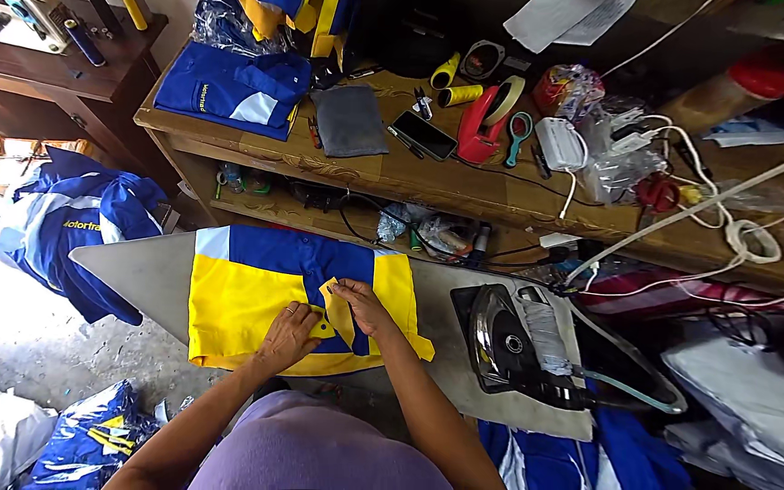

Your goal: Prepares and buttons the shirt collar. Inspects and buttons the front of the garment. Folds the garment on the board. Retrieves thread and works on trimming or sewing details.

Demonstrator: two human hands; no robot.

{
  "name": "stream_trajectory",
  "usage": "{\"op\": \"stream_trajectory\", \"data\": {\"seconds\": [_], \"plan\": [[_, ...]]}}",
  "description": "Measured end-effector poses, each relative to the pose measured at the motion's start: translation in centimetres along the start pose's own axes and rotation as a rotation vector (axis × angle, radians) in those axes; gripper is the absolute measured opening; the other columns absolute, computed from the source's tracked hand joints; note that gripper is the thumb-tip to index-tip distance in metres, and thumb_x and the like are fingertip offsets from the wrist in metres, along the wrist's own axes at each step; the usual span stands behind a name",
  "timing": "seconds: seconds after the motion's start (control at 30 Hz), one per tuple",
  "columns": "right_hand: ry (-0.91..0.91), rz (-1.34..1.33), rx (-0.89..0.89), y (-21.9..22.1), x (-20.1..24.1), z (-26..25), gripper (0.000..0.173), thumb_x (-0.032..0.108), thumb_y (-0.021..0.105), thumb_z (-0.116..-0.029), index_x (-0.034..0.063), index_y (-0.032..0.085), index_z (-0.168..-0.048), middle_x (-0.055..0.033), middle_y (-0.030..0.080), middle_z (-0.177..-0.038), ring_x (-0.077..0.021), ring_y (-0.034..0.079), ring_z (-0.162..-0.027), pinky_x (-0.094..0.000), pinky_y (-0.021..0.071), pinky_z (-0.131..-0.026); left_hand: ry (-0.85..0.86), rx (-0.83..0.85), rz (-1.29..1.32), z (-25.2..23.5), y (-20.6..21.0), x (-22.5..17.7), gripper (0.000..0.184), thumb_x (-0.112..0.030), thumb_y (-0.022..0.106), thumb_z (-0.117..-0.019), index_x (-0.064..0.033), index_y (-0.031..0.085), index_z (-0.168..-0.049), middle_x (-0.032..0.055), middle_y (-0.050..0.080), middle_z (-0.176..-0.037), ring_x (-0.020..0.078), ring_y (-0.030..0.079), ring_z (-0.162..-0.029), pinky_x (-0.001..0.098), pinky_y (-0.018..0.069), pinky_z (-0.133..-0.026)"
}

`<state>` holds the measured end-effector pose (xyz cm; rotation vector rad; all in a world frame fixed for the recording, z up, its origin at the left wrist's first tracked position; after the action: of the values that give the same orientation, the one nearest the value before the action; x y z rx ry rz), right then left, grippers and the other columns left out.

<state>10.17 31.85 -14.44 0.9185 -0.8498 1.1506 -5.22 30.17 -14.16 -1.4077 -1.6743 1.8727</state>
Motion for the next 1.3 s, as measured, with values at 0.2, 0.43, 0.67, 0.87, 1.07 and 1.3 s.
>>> {"op": "stream_trajectory", "data": {"seconds": [0.2, 0.43, 0.67, 0.87, 1.07, 1.3], "plan": [[0.002, 0.051, 0.027, 0.1, -0.2, -0.2, 0.012, 0.01, 0.063, -0.0999, -0.0001, 0.068, -0.097, -0.0049, 0.069, -0.083, -0.0112, 0.067, -0.077, -0.0299, 0.0577, -0.075, -0.016, -0.067, -0.06, -1.2, 0.5, -0.5, 0.019, -0.015, 0.059, -0.0948, -0.0017, 0.071, -0.099, 0.0167, 0.071, -0.101, 0.0337, 0.07, -0.101, 0.0428, 0.0597, -0.084], [-0.141, 0.44, 0.043, 1.8, 1.5, 0.3, 0.024, 0.021, 0.06, -0.1, -0.0002, 0.067, -0.109, -0.0085, 0.069, -0.093, -0.0121, 0.066, -0.083, -0.0307, 0.0551, -0.078, -0.394, 0.099, 0.738, -1.2, -2.5, 2.1, 0.029, -0.01, 0.041, -0.0999, 0.0043, 0.062, -0.114, 0.0145, 0.064, -0.105, 0.0191, 0.063, -0.096, 0.0365, 0.0521, -0.088], [-0.188, 0.515, 0.011, 5.4, 1.5, 0.6, 0.026, 0.016, 0.055, -0.0992, -0.0025, 0.066, -0.114, -0.0139, 0.069, -0.099, -0.0185, 0.066, -0.092, -0.0366, 0.0538, -0.085, -0.507, -0.177, 1.093, -1.9, -5.6, 3.8, 0.035, -0.031, 0.041, -0.1089, 0.0011, 0.053, -0.117, 0.0071, 0.059, -0.104, 0.0094, 0.06, -0.096, 0.0273, 0.053, -0.088], [-0.212, 0.274, 0.089, 4.2, 2.8, 0.6, 0.016, 0.014, 0.066, -0.0975, -0.0003, 0.07, -0.103, -0.005, 0.071, -0.088, -0.0068, 0.067, -0.079, -0.0245, 0.0565, -0.075, -0.147, -0.223, 0.456, -1.0, -9.2, 1.2, 0.019, -0.013, 0.059, -0.101, -0.001, 0.07, -0.111, 0.011, 0.071, -0.106, 0.017, 0.068, -0.102, 0.0305, 0.055, -0.095], [-0.238, 0.583, 0.106, 4.6, 4.9, 1.6, 0.023, 0.026, 0.067, -0.0949, 0.0043, 0.073, -0.101, -0.0033, 0.07, -0.085, -0.0056, 0.065, -0.074, -0.0235, 0.0537, -0.071, 0.144, -0.378, 0.116, 0.0, -10.7, -1.2, 0.016, -0.01, 0.059, -0.0996, -0.0066, 0.073, -0.106, 0.0104, 0.072, -0.104, 0.0222, 0.068, -0.103, 0.032, 0.055, -0.095], [-0.205, 0.862, 0.053, 5.2, 6.1, 2.4, 0.027, 0.024, 0.063, -0.0961, 0.0006, 0.073, -0.106, -0.0131, 0.071, -0.097, -0.0214, 0.067, -0.092, -0.037, 0.0531, -0.086, 0.197, -0.483, -0.012, 0.7, -11.4, -1.9, 0.015, -0.016, 0.06, -0.0979, -0.0107, 0.073, -0.103, 0.0071, 0.071, -0.099, 0.0228, 0.064, -0.1, 0.0336, 0.0513, -0.092]]}}
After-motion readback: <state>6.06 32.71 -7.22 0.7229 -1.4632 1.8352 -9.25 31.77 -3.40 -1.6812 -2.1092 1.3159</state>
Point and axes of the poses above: each hand's wrist, its own z-axis away from the middle knuckle, its own y-axis out of the palm, x = y × z, the point moved 9 cm from there along -z, towards the middle knuckle
